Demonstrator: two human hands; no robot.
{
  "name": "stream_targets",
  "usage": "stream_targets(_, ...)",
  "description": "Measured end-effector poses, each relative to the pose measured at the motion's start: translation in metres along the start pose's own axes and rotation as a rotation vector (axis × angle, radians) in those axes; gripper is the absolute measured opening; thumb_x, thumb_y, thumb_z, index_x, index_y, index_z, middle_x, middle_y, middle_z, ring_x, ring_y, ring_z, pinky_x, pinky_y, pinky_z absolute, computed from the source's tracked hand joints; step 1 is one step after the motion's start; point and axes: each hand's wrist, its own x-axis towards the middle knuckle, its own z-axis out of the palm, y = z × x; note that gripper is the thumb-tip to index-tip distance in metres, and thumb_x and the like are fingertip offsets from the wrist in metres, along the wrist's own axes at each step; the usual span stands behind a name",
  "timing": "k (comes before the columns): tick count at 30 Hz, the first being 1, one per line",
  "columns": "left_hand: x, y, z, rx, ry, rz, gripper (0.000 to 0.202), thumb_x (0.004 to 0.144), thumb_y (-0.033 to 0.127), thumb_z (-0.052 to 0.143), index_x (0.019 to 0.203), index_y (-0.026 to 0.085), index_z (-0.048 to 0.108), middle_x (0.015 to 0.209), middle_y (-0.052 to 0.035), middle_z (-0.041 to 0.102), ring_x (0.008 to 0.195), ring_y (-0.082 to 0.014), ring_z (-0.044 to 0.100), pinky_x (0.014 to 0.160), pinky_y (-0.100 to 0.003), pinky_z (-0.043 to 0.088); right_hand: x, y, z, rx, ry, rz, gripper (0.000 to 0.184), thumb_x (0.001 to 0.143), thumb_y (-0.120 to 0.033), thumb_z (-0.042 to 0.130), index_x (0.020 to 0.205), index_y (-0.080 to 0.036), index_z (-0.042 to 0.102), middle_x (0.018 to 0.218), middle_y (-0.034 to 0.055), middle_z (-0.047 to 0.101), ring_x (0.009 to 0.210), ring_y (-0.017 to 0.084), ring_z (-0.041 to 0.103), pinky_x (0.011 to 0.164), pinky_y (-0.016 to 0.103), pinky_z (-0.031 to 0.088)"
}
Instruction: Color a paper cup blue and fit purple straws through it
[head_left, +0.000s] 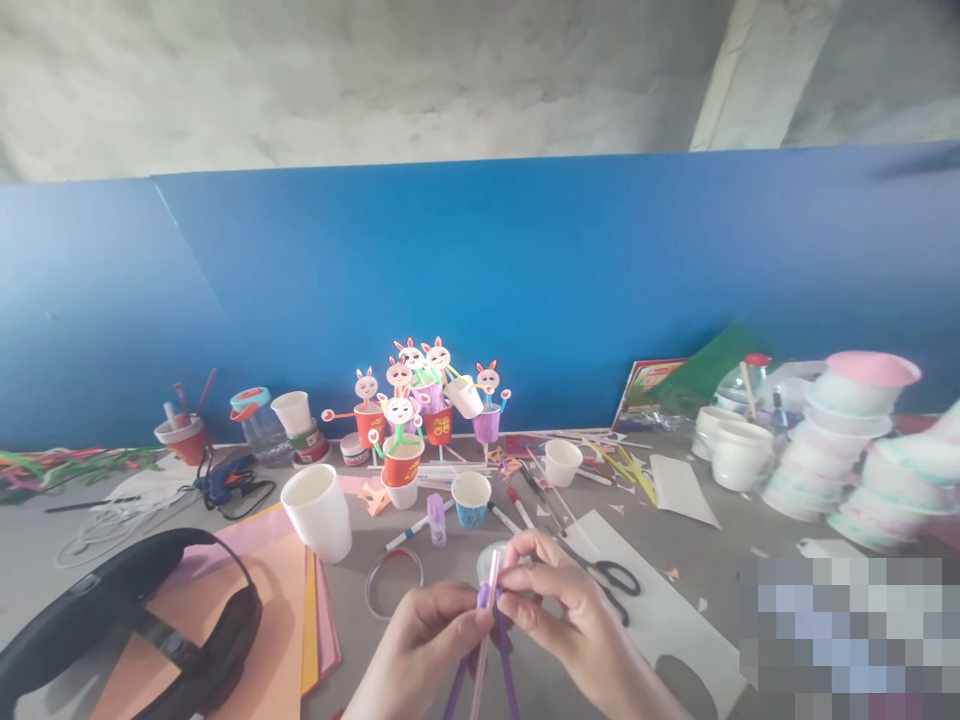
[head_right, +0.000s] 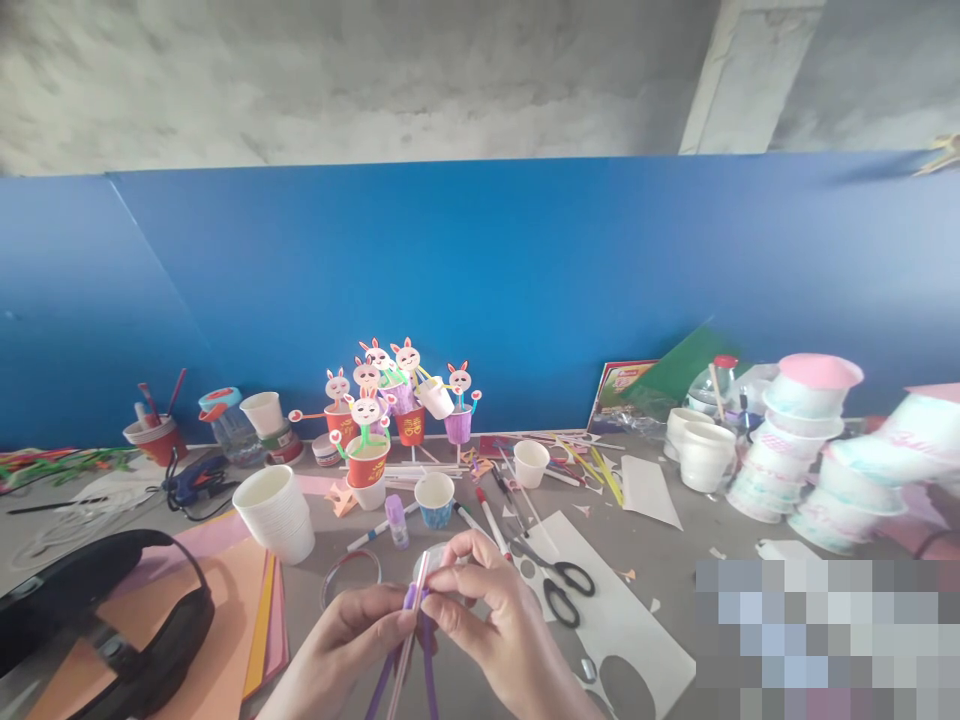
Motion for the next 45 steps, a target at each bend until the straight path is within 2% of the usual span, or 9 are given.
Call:
stream_targets(7,-0.001,0.002,0.0,-0.051,0.03,-0.056,0.043,0.073,0.061,0.078,0.074,0.018,0.084,0.073,-0.0043,0.075,0.068,-0.0152,0.054,0.067,-0.023,0.043,0.0,0.002,0.001,-0.017,0.042,-0.038,0.033,0.098,-0.051,0.057,0.089,-0.027,0.078,0.096,0.0044,0.058,0.089,0.02,0.063,0.081,0.032,0.054)
stream_targets(12,0.0,0.0,0.001,-0.027,-0.009,-0.027,0.042,0.081,0.058,0.071,0.085,0.019,0.085,0.076,-0.0064,0.078,0.069,-0.0162,0.055,0.069,-0.025,0.043,-0.001,0.005,0.001,-0.013,0.061,-0.043,0.031,0.098,-0.049,0.058,0.089,-0.027,0.078,0.097,0.0045,0.059,0.089,0.02,0.065,0.083,0.032,0.054)
stream_targets(15,0.001,0.0,0.001,-0.026,-0.027,-0.029,0.046,0.08,0.061,0.071,0.085,0.018,0.085,0.073,-0.007,0.078,0.065,-0.0157,0.054,0.066,-0.025,0.043,0.0,0.004,0.002,-0.005,0.059,-0.028,0.031,0.099,-0.048,0.057,0.089,-0.027,0.078,0.097,0.0044,0.059,0.09,0.02,0.064,0.083,0.031,0.054)
stream_targets(22,0.003,-0.008,0.005,-0.111,0.091,-0.045,0.043,0.075,0.059,0.078,0.077,0.017,0.082,0.071,-0.0056,0.076,0.065,-0.0146,0.056,0.068,-0.025,0.046,0.001,0.003,0.007,-0.035,0.131,-0.03,0.033,0.099,-0.048,0.056,0.087,-0.026,0.077,0.095,0.0043,0.06,0.089,0.02,0.065,0.077,0.028,0.053)
stream_targets(29,0.009,-0.027,0.01,-0.147,0.138,-0.058,0.051,0.068,0.066,0.079,0.076,0.015,0.08,0.069,-0.004,0.07,0.065,-0.0148,0.054,0.065,-0.025,0.045,-0.003,0.007,0.012,-0.143,0.208,-0.106,0.022,0.101,-0.036,0.056,0.091,-0.026,0.074,0.095,0.0038,0.062,0.087,0.019,0.067,0.076,0.027,0.053)
stream_targets(32,0.008,-0.027,0.013,-0.164,0.167,-0.028,0.045,0.071,0.062,0.08,0.077,0.017,0.08,0.07,-0.0012,0.067,0.069,-0.0138,0.054,0.069,-0.022,0.044,-0.004,0.006,0.012,-0.183,0.208,-0.115,0.022,0.101,-0.033,0.054,0.091,-0.026,0.073,0.096,0.0043,0.061,0.085,0.019,0.067,0.074,0.027,0.054)
stream_targets(36,0.004,-0.022,0.019,-0.195,0.224,0.007,0.042,0.072,0.059,0.08,0.077,0.018,0.077,0.074,-0.0001,0.067,0.07,-0.0132,0.055,0.073,-0.023,0.045,-0.004,0.007,0.008,-0.172,0.17,-0.106,0.019,0.101,-0.03,0.056,0.098,-0.027,0.074,0.102,0.0052,0.062,0.092,0.02,0.068,0.08,0.029,0.055)
stream_targets(40,0.002,-0.019,0.022,-0.287,0.154,-0.022,0.045,0.075,0.06,0.078,0.081,0.016,0.073,0.064,-0.0021,0.07,0.063,-0.0145,0.061,0.069,-0.026,0.048,-0.004,0.009,0.003,-0.103,0.144,-0.098,0.019,0.1,-0.028,0.057,0.11,-0.029,0.073,0.106,0.0061,0.064,0.093,0.02,0.069,0.075,0.026,0.058)
stream_targets(45,0.003,-0.022,0.023,-0.367,0.097,-0.041,0.043,0.078,0.056,0.078,0.083,0.013,0.073,0.072,-0.0044,0.073,0.057,-0.0135,0.066,0.061,-0.026,0.051,-0.004,0.007,0.001,-0.163,0.157,-0.12,0.013,0.096,-0.025,0.061,0.098,-0.026,0.075,0.1,0.0049,0.064,0.088,0.019,0.069,0.079,0.028,0.057)
